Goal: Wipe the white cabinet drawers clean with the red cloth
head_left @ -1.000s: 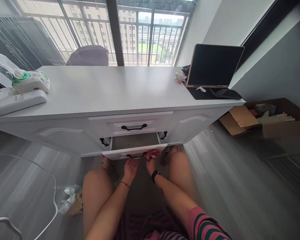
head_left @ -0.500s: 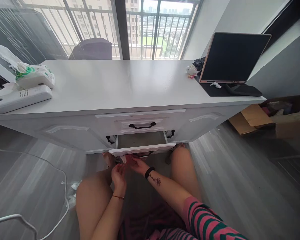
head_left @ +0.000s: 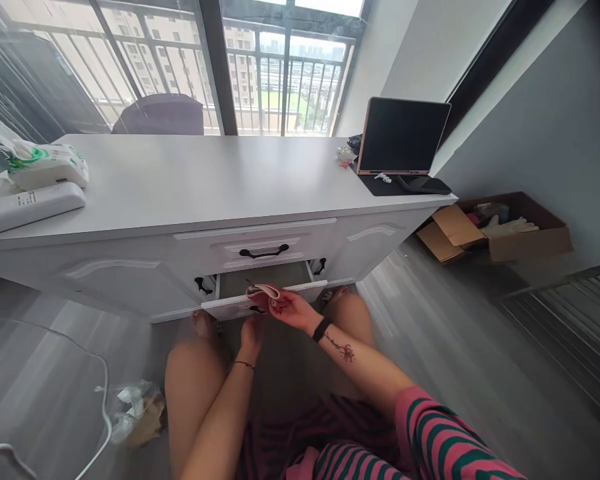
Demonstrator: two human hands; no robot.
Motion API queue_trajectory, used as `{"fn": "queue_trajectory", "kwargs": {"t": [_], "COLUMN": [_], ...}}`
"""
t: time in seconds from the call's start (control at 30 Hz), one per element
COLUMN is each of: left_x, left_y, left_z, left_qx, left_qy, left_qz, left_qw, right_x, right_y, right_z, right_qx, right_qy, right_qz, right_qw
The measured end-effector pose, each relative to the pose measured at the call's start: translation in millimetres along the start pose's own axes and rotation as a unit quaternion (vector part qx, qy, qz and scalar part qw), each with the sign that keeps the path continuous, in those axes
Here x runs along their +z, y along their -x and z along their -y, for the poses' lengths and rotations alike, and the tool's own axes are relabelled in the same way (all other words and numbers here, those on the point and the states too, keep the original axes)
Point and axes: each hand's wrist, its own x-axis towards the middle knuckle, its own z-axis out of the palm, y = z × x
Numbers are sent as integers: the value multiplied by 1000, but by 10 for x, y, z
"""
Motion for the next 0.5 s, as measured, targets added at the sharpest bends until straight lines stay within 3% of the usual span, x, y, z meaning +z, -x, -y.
{"fn": "queue_trajectory", "kwargs": {"t": [0.1,0.23,0.33,0.5], "left_x": [170,241,254,278], "left_y": [13,7,-32,-162], "left_z": [68,115,132,157], "left_qx": [-18,-3,12,41], "left_qy": [5,12,12,11], "left_qz": [28,31,25,21], "left_qw": [999,999,1000,999], "right_x": [-314,-647,-820,-989], "right_y": [275,492,529,464], "right_z": [379,755,944,1182], "right_qx": [-42,-87,-113,-216], "right_qy": [19,50,52,5], "right_qz": [-35,-53,-81,-92], "right_qw": [998,993,989,972]}}
